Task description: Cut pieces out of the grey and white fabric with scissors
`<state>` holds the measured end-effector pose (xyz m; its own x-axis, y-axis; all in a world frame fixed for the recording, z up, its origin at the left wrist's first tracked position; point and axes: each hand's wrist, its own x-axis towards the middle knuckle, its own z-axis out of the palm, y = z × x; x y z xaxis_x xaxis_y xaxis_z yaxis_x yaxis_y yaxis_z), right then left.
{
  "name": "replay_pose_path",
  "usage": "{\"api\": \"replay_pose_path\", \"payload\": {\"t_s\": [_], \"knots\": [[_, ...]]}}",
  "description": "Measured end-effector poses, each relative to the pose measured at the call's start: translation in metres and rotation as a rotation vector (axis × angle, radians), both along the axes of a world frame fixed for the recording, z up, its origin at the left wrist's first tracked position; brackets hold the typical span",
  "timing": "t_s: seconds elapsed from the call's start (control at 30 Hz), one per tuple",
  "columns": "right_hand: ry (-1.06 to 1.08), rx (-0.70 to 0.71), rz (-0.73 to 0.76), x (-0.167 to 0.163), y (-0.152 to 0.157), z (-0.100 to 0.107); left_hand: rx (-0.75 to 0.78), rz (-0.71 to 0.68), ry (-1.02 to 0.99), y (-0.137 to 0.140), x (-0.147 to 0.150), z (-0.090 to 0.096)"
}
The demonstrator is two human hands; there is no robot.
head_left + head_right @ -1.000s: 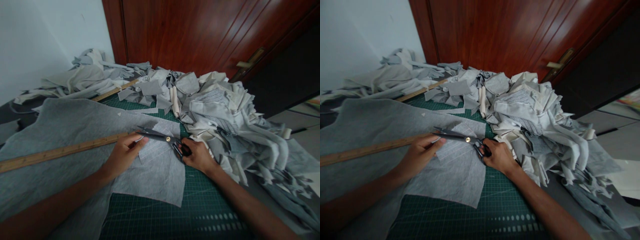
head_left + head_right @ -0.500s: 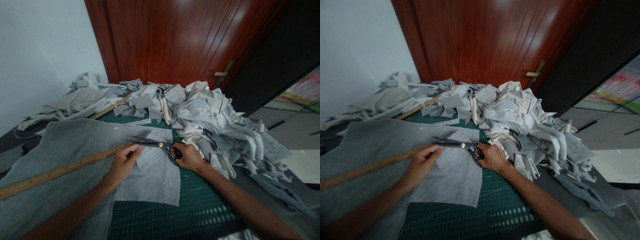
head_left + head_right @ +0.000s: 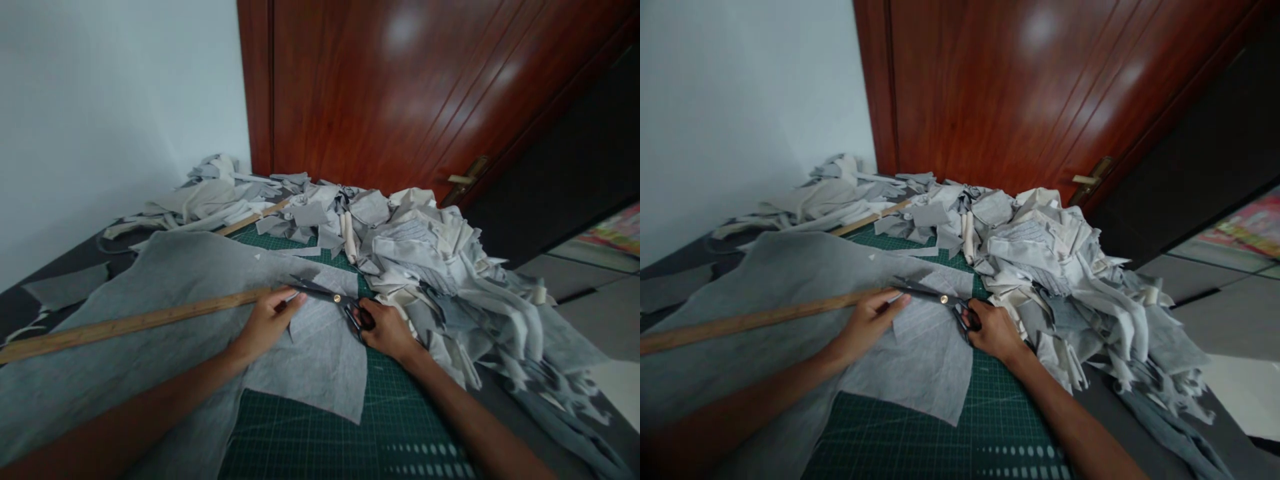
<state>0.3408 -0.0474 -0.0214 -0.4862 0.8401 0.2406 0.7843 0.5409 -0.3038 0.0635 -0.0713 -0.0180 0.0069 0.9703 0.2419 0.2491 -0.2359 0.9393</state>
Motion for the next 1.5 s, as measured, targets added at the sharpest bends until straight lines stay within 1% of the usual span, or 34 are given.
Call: {"api": "replay_pose_path", "payload": {"t_s": [0.1,0.37,0.57,0.83,1.0,1.2,1.5], "knots": [[-0.016,0.005,0.01,-0.001,-0.001,0.001,-0.012,0.002,-0.048,0.0,0.001,-0.003],[0.011,-0.008,-0.005,-0.004,-0.002,0.0,0.04,-0.037,-0.105,0.001,0.002,-0.007],[0.018,-0.019,-0.018,-0.003,0.0,-0.003,-0.03,-0.007,-0.127,0.001,0.002,-0.004],[0.055,-0.039,0.0,-0.003,0.002,-0.004,-0.123,0.065,-0.056,-0.001,0.0,-0.003],[0.055,-0.049,0.005,-0.003,0.002,-0.004,-0.113,0.021,-0.062,-0.002,0.0,0.001],[0.028,0.005,-0.006,-0.004,0.001,-0.006,-0.091,0.017,-0.042,-0.003,0.001,0.005],[0.005,0.077,-0.01,-0.005,-0.002,-0.006,-0.138,0.03,-0.066,-0.001,-0.001,0.0]]}}
